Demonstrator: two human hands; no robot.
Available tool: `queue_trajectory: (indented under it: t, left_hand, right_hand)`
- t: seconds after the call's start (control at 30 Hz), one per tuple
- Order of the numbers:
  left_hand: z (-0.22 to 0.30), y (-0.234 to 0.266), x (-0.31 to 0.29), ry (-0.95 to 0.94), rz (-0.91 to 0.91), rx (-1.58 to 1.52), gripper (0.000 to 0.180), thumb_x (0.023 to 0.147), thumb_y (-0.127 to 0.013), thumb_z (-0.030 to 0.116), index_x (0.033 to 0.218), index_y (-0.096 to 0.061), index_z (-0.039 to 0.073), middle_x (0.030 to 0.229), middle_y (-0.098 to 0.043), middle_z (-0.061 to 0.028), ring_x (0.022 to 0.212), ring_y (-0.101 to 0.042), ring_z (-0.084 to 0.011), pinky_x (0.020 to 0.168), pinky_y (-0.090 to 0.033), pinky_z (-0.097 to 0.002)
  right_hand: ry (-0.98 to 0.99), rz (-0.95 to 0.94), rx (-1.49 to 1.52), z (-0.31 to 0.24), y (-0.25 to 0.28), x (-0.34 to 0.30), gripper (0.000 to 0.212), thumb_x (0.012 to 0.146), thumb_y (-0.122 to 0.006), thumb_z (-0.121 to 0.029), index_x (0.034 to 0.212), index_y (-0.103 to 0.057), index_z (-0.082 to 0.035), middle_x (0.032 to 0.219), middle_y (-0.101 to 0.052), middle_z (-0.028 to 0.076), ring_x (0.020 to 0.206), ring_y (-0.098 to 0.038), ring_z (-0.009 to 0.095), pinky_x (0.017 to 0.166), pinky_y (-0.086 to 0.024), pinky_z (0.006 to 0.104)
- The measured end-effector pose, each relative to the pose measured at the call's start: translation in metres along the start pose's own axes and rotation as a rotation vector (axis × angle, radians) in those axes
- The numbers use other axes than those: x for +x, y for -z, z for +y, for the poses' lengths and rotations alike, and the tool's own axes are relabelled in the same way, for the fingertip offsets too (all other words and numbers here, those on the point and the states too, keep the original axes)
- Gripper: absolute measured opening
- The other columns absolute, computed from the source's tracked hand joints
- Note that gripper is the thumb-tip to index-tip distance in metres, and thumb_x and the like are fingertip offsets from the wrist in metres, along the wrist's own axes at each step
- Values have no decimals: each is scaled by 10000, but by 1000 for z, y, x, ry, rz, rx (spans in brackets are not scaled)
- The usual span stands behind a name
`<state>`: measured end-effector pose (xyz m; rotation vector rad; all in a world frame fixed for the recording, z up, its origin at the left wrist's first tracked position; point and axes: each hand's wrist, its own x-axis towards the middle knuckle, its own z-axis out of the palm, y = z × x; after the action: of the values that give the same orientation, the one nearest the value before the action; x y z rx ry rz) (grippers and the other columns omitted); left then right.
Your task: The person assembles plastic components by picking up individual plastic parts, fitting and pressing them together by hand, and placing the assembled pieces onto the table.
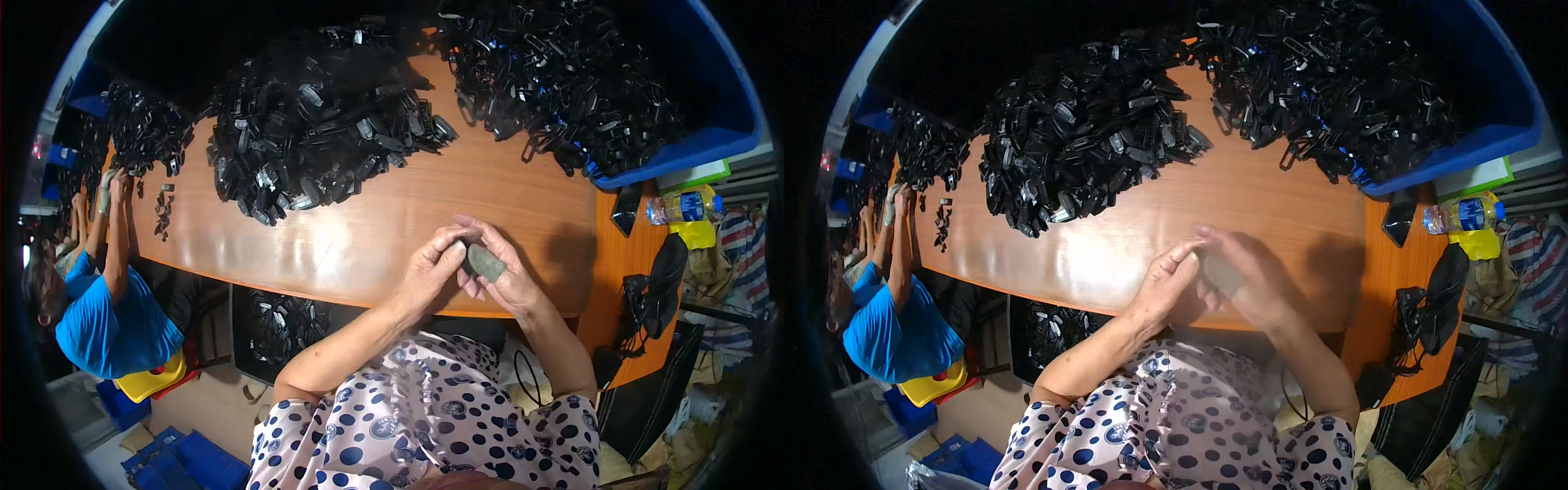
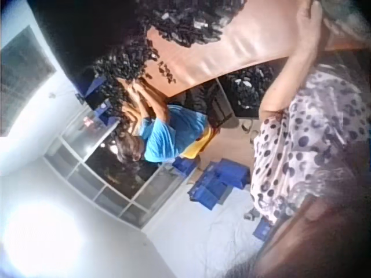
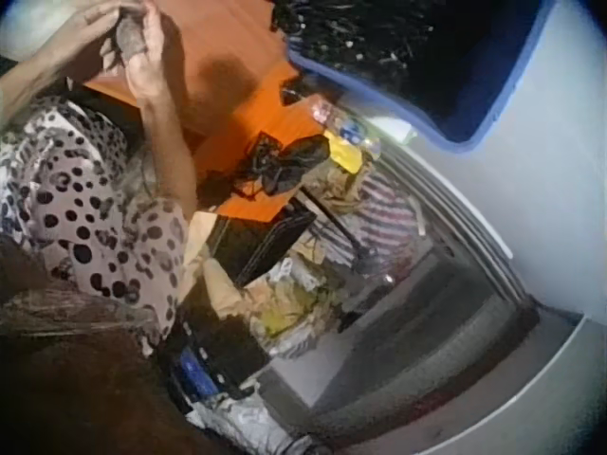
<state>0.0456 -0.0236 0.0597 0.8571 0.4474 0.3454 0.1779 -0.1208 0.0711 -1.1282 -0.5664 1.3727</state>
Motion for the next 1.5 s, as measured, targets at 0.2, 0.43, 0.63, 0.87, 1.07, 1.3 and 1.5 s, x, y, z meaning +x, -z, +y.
queue_trajectory:
  t: [0.2,0.43,0.63,0.87,1.07,1.3,1.5]
  left_hand:
    - [9,-2,46,228,-132,-184,293,970,-533,256,1098,-582,-2,948,-591,-100,826,-590,-188,694,-541,-323]
    - [-25,18,85,-496,-114,1072,280,797,-706,194,1031,-646,52,1065,-580,-80,1044,-521,-264,879,-402,-422]
    - [-21,19,90,-604,-97,1323,293,713,-743,158,969,-630,74,1029,-582,-77,964,-526,-246,852,-324,-406]
    - [-21,24,91,-577,-121,1399,320,664,-756,141,921,-590,46,1069,-539,-102,972,-489,-293,858,-325,-431]
    - [-22,27,92,-586,-98,1365,331,630,-763,144,885,-578,42,1029,-530,-112,940,-479,-309,847,-327,-438]
    - [-21,26,93,-610,-92,1363,292,643,-745,107,869,-567,54,977,-551,-112,921,-485,-316,828,-331,-436]
    - [-19,33,84,-221,-174,364,218,777,-708,26,889,-522,43,1051,-610,-112,1042,-582,-243,932,-442,-398]
  right_hand:
    - [3,158,144,-2,24,17,608,877,-539,-104,1429,-293,-39,1195,-541,88,741,-568,89,504,-421,193]
    - [119,165,-519,-10,77,34,412,892,-544,-74,1296,-476,-37,1038,-605,110,979,-606,207,861,-459,318]
    - [356,324,-1329,-11,81,42,333,891,-555,-94,1214,-523,-22,933,-585,157,881,-560,293,821,-446,352]
    - [393,571,-1451,5,61,95,396,762,-583,-56,1156,-546,-55,1145,-520,129,1046,-478,338,873,-388,443]
    - [495,697,-1454,16,58,104,485,690,-555,29,1169,-532,-41,1152,-511,129,1071,-478,340,883,-384,450]
    - [537,828,-1399,19,61,106,361,738,-540,20,1090,-577,-52,1076,-553,132,1018,-509,346,882,-396,440]
    - [612,601,-1509,-21,107,79,265,778,-524,18,1019,-608,-50,1086,-572,121,1090,-519,312,898,-413,411]
